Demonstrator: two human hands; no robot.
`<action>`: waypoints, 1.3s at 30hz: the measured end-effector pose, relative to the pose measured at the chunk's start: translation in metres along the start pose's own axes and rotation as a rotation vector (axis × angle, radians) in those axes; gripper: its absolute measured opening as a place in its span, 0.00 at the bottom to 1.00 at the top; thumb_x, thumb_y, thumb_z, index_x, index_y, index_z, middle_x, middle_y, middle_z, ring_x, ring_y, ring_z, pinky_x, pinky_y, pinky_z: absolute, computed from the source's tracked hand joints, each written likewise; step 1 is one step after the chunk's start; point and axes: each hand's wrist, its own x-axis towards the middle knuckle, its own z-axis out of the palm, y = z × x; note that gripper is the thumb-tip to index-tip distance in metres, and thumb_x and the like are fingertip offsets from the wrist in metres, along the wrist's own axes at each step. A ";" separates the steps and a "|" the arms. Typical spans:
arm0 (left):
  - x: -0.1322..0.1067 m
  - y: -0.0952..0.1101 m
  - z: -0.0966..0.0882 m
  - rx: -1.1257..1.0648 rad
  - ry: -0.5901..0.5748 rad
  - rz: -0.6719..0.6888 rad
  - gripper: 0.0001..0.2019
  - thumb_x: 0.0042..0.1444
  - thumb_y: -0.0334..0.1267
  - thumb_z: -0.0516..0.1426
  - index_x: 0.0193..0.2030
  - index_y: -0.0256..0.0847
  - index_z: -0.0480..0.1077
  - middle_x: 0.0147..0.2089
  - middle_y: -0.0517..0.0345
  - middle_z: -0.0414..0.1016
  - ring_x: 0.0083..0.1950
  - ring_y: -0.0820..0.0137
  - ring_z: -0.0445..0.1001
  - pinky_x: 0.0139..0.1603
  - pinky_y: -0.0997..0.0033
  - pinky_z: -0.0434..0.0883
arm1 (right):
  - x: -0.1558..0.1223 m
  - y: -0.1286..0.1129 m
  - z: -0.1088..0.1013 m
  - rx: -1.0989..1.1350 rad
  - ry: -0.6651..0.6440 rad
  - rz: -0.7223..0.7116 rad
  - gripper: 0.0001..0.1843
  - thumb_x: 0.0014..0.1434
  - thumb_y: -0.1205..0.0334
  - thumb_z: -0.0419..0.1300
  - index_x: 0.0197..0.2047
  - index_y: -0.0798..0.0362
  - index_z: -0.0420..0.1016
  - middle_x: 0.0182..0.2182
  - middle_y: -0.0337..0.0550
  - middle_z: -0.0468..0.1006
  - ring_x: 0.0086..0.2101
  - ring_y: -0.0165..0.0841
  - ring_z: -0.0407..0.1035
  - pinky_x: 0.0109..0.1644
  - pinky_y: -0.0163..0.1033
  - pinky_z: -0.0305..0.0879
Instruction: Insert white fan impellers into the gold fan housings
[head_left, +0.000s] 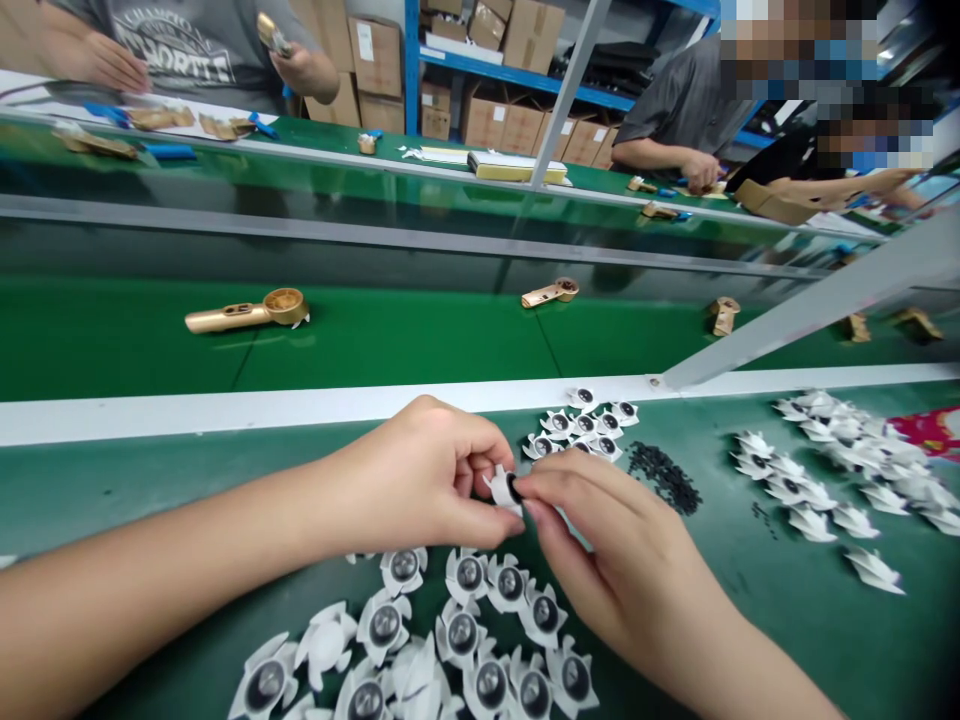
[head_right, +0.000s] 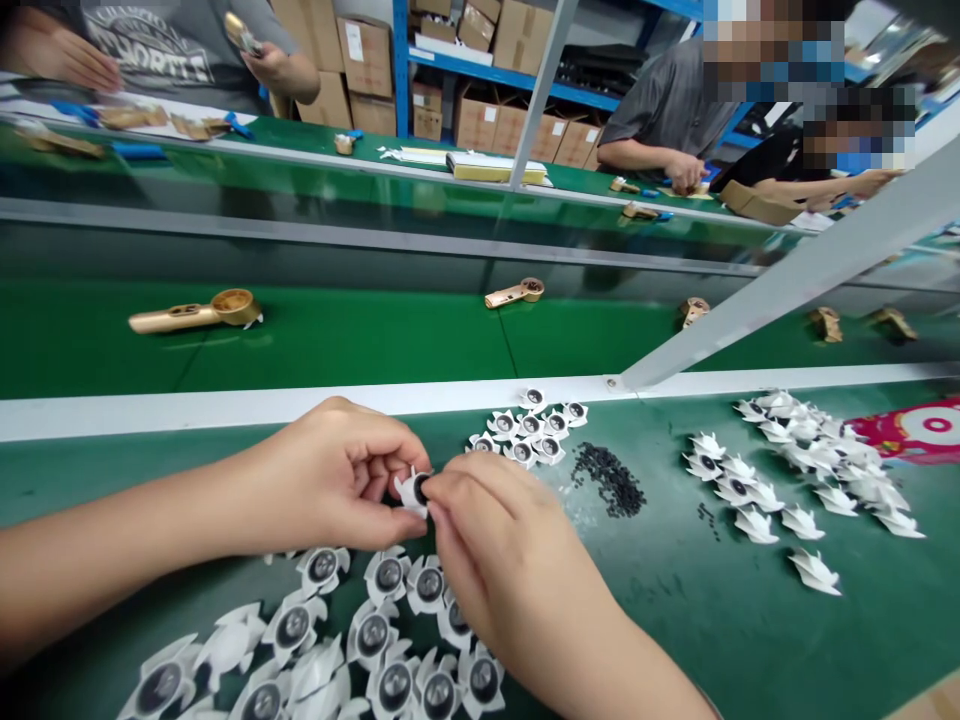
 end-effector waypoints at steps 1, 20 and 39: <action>0.001 -0.001 -0.001 -0.016 0.018 -0.009 0.07 0.48 0.33 0.65 0.35 0.38 0.75 0.23 0.69 0.69 0.23 0.81 0.66 0.22 0.84 0.63 | -0.001 0.001 -0.001 -0.026 -0.004 -0.040 0.18 0.62 0.77 0.56 0.53 0.55 0.71 0.44 0.52 0.78 0.44 0.39 0.72 0.48 0.46 0.71; 0.133 -0.002 -0.022 0.649 0.362 0.239 0.30 0.67 0.57 0.49 0.67 0.39 0.61 0.61 0.45 0.68 0.60 0.58 0.68 0.62 0.54 0.68 | -0.003 0.040 -0.024 1.612 0.350 0.641 0.14 0.56 0.61 0.72 0.45 0.45 0.79 0.42 0.37 0.82 0.42 0.33 0.80 0.48 0.35 0.75; 0.058 0.020 0.005 0.594 0.189 -0.080 0.11 0.65 0.48 0.55 0.44 0.45 0.60 0.31 0.67 0.71 0.30 0.72 0.70 0.29 0.73 0.64 | -0.004 0.040 -0.011 1.422 0.428 0.762 0.14 0.49 0.60 0.77 0.36 0.51 0.78 0.35 0.37 0.82 0.36 0.26 0.75 0.45 0.30 0.71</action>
